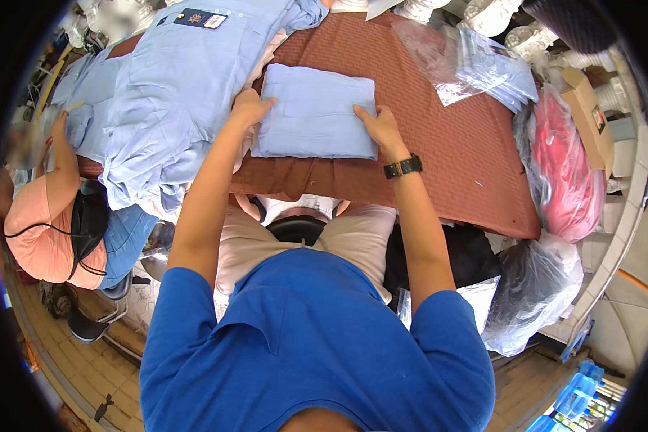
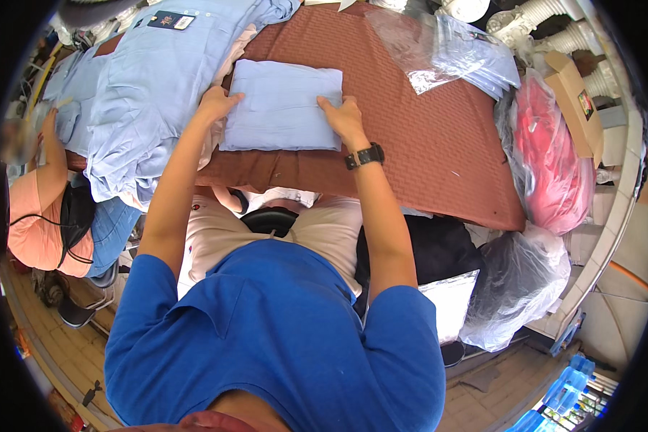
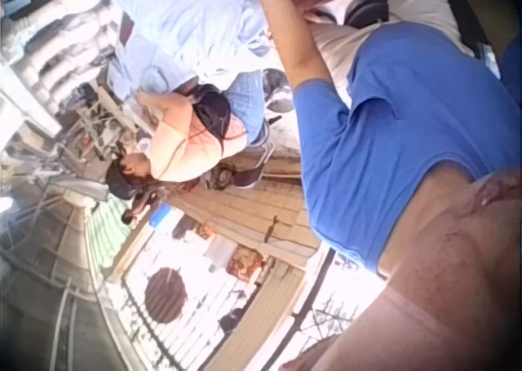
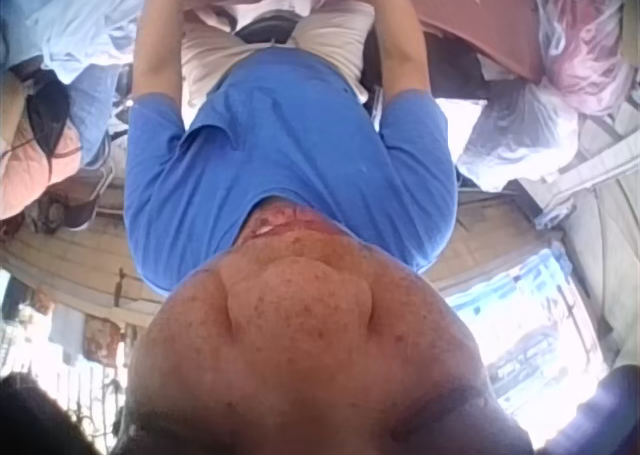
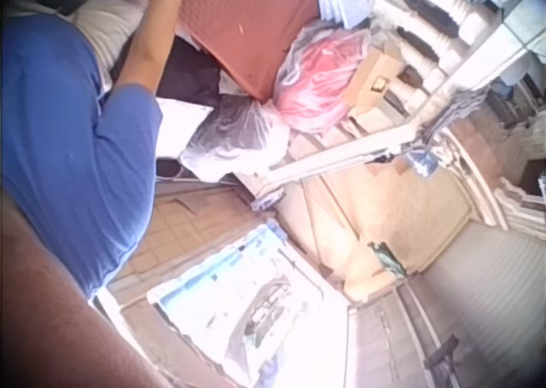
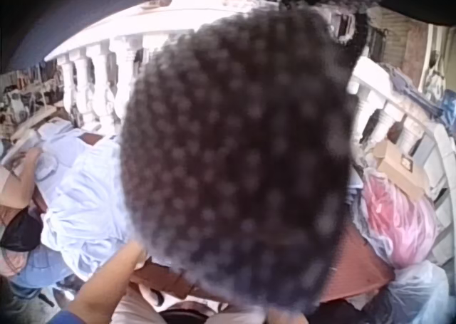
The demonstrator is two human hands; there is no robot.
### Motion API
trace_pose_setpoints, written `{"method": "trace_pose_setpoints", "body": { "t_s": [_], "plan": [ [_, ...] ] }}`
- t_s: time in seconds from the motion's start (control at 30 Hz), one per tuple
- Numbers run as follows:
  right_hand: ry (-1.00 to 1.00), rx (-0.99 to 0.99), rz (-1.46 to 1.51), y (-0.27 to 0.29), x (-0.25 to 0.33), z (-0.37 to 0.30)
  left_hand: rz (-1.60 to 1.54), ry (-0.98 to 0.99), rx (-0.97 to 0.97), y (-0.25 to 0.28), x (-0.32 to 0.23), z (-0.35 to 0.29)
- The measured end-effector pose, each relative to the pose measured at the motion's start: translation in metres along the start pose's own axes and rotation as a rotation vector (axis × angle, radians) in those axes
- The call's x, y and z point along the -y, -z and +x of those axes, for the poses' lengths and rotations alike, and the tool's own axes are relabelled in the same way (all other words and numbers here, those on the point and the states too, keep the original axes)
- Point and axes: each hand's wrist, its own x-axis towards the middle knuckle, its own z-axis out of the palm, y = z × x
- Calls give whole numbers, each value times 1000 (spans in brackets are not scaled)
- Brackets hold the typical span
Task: The person folds a blue shirt, places it inside a clear plastic bag, seals the bag with tape, and stacks the packaged shirt onto a pile of other shirts.
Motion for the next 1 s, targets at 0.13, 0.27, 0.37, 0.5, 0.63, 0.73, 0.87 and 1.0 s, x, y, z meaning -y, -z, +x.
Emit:
{"method": "trace_pose_setpoints", "body": {
  "t_s": [0.13,0.27,0.37,0.5,0.63,0.73,0.87,1.0],
  "plan": [
    [33,115,-479,25,12,-25,127,-227,-146,-8,10,-50],
    [622,-27,-500,25,48,-20,229,-228,-320,-14,18,-119],
    [813,158,-313,-24,78,35,214,-92,-298,-27,29,-123],
    [689,334,-468,-90,94,90,-2,-88,-215,-33,20,-110],
    [652,479,-559,-111,111,108,-96,-47,-203,-34,22,-116],
    [558,693,-553,-105,131,112,-227,-47,-134,-31,33,-109],
    [634,749,-461,-72,146,104,-282,-118,-154,-21,27,-111],
    [753,582,-149,-6,148,105,-371,-393,-307,2,-6,-97]
  ]
}}
